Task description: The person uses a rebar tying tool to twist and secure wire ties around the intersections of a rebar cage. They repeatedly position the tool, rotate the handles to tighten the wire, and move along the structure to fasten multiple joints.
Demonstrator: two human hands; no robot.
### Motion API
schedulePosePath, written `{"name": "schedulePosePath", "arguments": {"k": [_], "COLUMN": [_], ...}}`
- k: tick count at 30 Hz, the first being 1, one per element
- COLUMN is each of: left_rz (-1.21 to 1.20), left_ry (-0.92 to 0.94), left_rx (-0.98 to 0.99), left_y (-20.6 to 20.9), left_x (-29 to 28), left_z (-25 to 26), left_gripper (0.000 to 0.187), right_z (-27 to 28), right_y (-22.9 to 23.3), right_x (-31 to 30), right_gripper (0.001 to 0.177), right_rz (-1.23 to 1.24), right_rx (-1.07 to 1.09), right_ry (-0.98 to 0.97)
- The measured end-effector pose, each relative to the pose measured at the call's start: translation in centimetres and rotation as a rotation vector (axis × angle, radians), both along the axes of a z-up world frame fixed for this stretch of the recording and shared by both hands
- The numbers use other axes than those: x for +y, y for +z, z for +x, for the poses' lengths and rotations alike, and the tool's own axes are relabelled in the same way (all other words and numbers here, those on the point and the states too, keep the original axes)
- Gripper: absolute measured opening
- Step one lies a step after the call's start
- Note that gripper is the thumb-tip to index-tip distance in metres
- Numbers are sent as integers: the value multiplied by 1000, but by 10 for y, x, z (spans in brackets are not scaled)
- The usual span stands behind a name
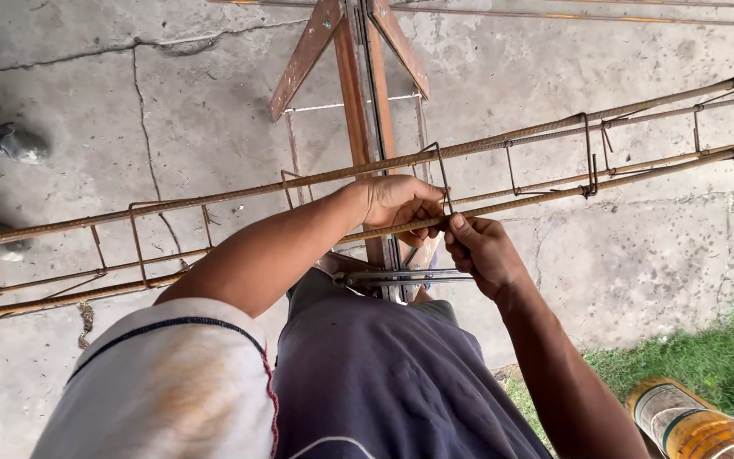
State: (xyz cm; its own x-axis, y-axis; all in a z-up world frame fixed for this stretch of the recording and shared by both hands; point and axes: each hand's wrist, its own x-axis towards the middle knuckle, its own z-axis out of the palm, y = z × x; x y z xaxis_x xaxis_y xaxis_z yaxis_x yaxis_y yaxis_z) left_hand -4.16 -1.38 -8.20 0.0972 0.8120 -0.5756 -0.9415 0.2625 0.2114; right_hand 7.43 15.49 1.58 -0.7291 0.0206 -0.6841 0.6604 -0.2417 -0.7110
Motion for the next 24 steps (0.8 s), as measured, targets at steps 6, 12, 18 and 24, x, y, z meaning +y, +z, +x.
{"name": "schedulePosePath", "arguments": {"k": [6,12,18,24], "left_rz": [-24,-101,-150,-94], "left_ry": [43,109,84,-123], "left_rx": [93,497,593,401], "left_y": [25,32,66,78], "left_x": [-8,2,0,5], "left_z": [7,13,10,-4], "left_gripper": [39,38,42,42], "right_z": [1,-4,-1,-3], "right_y": [-6,-3,-10,24], "right_x": [3,2,6,13], "right_gripper": [42,44,38,29], "right_rz": [-5,-13,-109,-116], "right_rx": [22,41,-15,-40], "right_ry": [-2,16,-19,79]}}
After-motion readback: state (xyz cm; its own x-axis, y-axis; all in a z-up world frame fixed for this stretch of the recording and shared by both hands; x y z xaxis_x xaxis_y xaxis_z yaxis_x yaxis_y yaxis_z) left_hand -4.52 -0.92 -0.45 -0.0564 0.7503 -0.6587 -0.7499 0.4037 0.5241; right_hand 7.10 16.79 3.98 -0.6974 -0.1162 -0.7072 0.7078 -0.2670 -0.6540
